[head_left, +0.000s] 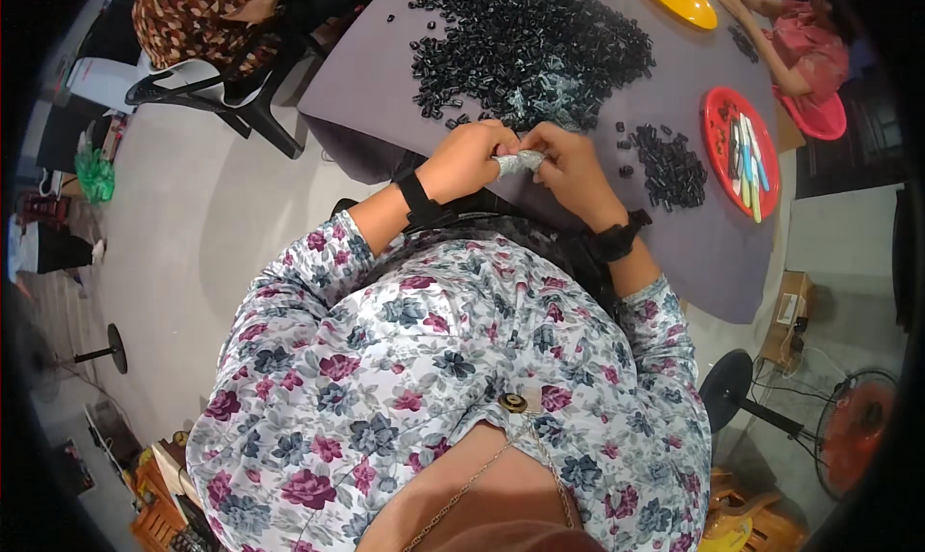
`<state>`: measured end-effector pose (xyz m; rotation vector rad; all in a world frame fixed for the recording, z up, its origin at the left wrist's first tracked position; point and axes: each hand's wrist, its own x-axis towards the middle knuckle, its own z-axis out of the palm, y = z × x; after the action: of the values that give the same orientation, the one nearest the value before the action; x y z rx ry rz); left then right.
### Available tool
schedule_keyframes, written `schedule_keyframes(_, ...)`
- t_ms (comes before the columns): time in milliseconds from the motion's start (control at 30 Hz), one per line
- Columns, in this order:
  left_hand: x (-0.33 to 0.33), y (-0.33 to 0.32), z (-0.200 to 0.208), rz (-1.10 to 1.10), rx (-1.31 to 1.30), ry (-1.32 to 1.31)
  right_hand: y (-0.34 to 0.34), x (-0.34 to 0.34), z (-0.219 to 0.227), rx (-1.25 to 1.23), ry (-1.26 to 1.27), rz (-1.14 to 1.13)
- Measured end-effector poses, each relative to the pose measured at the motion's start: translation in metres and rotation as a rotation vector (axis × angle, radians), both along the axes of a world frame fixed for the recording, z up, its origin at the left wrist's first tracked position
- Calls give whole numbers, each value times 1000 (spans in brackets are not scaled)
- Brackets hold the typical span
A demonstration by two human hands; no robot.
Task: Manually sorting and inspecting small black plastic rings at a workstation.
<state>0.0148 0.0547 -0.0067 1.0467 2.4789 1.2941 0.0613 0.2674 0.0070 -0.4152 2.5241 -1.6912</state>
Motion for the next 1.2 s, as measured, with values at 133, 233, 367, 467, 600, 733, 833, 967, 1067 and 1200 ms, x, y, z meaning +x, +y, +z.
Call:
schedule_keyframes(133, 2, -1, 7, -2, 73, -141, 2, 1, 7, -239, -202, -35)
schedule_keyframes(233, 4, 0, 11, -5, 154, -280, 4, -1, 3, -294, -200, -19)
schedule_keyframes(367, 4, -2, 7, -35, 221, -394, 4, 1, 4, -269, -186, -8)
schedule_keyframes(467, 3, -2, 9, 6, 246, -535, 2, 3, 4, -262, -159, -23)
schedule_keyframes(600, -3, -1, 1, 25, 258, -601, 2, 4, 3, -232, -116, -22)
schedule_keyframes(733, 4, 3, -4, 30, 36, 7, 3, 4, 10, 64, -67, 33)
schedule_keyframes(833, 4, 3, -3, 50, -52, 172, -4, 6, 4, 245, 287, -6)
schedule_keyframes(967, 1, -10, 6, -13, -92, 90, -14, 7, 2, 201, 344, 25)
schedule_keyframes(1067, 5, -9, 22, -9, -42, -1, -16, 5, -5, 289, 382, 17)
schedule_keyframes(1200, 16, -1, 46, -135, -28, -17, -14, 6, -8, 275, 392, 11)
